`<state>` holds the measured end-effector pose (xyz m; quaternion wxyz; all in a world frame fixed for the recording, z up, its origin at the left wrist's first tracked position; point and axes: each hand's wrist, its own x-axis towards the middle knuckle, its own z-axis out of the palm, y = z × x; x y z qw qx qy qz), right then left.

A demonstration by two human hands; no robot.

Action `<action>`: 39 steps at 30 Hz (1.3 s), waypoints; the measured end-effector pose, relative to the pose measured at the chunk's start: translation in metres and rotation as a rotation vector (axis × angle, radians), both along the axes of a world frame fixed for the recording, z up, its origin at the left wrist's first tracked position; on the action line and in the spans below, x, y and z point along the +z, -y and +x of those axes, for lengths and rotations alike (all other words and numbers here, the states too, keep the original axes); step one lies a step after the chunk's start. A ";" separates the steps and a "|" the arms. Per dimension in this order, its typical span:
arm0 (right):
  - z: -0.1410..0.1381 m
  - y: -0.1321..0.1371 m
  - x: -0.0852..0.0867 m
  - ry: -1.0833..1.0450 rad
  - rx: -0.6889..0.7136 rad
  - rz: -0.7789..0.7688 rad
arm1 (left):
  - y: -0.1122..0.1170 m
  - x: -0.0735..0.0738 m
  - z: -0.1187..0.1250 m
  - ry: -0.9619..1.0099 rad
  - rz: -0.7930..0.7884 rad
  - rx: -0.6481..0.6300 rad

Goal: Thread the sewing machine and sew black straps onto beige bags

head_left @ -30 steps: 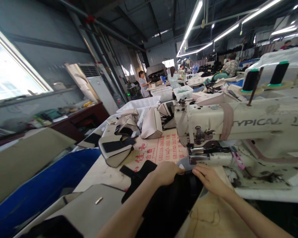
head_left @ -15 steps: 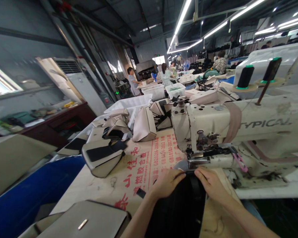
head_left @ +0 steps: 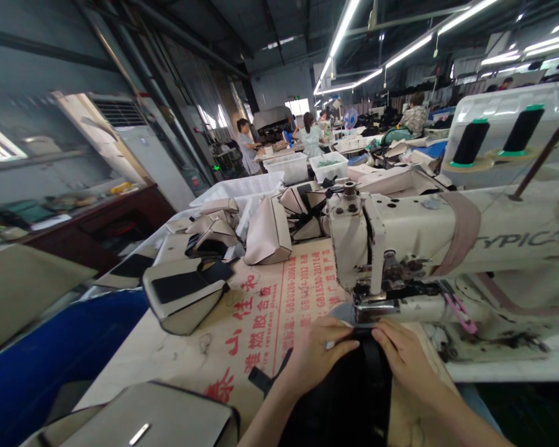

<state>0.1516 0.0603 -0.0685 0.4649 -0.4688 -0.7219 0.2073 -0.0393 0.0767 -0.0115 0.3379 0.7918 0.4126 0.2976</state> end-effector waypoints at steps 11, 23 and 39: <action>0.001 -0.004 0.003 0.053 -0.012 0.037 | -0.009 -0.004 0.003 0.009 -0.032 0.035; 0.004 -0.006 0.012 0.100 0.098 -0.050 | -0.010 0.002 0.006 -0.093 0.019 -0.026; 0.000 -0.001 0.011 0.084 0.096 0.055 | -0.006 0.013 -0.008 -0.503 0.002 -0.177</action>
